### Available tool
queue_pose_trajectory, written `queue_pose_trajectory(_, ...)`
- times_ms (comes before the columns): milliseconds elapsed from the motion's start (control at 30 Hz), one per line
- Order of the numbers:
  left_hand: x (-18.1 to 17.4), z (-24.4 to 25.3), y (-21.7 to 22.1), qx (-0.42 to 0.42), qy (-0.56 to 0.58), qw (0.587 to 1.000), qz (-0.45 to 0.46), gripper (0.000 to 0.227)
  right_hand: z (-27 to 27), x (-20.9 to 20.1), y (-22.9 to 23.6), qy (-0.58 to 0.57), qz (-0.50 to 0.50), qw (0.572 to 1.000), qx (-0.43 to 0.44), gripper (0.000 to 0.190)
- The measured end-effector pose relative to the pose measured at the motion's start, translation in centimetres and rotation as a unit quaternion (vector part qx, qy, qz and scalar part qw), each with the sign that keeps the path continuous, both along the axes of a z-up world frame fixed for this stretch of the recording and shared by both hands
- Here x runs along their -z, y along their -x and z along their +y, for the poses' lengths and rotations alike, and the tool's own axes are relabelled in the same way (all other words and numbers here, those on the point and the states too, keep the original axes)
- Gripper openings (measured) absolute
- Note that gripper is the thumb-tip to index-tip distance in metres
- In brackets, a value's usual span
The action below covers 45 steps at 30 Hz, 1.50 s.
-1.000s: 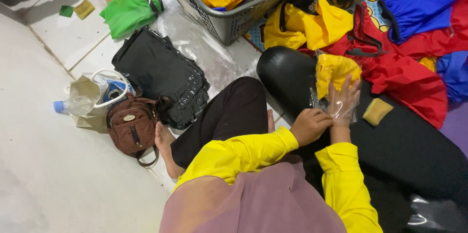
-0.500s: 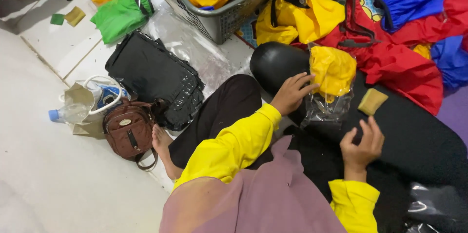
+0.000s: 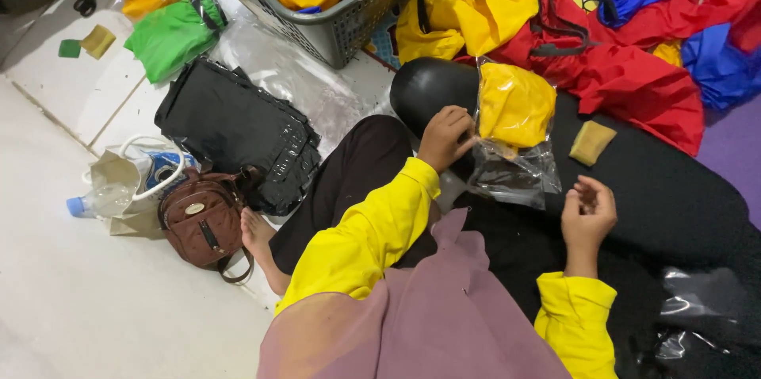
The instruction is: Folding a yellow rain cover and inserting it into a plastic packaging bag while sitting on the floor.
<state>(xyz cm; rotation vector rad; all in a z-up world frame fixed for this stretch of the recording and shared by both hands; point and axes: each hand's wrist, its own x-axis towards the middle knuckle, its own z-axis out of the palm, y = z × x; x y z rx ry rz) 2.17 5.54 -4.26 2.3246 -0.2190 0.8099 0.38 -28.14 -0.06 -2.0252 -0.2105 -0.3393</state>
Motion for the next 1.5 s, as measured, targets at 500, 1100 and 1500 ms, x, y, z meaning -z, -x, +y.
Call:
queue_pose_trajectory(500,-6.3,0.4,4.6,0.156,0.004,0.986,0.052,0.041,2.7,-2.5,0.2,0.180,-0.252,0.946,-0.096,0.025)
queue_pose_trajectory(1100,-10.5,-0.5,9.4,0.180,0.048,0.982,0.041,0.019,3.3,-0.7,1.4,0.296,-0.288,0.900,-0.136,0.040)
queue_pose_trajectory(1500,-11.4,0.8,7.9,0.199,0.119,0.973,0.011,0.015,5.2,-0.2,0.5,0.234,-0.346,0.897,-0.147,0.034)
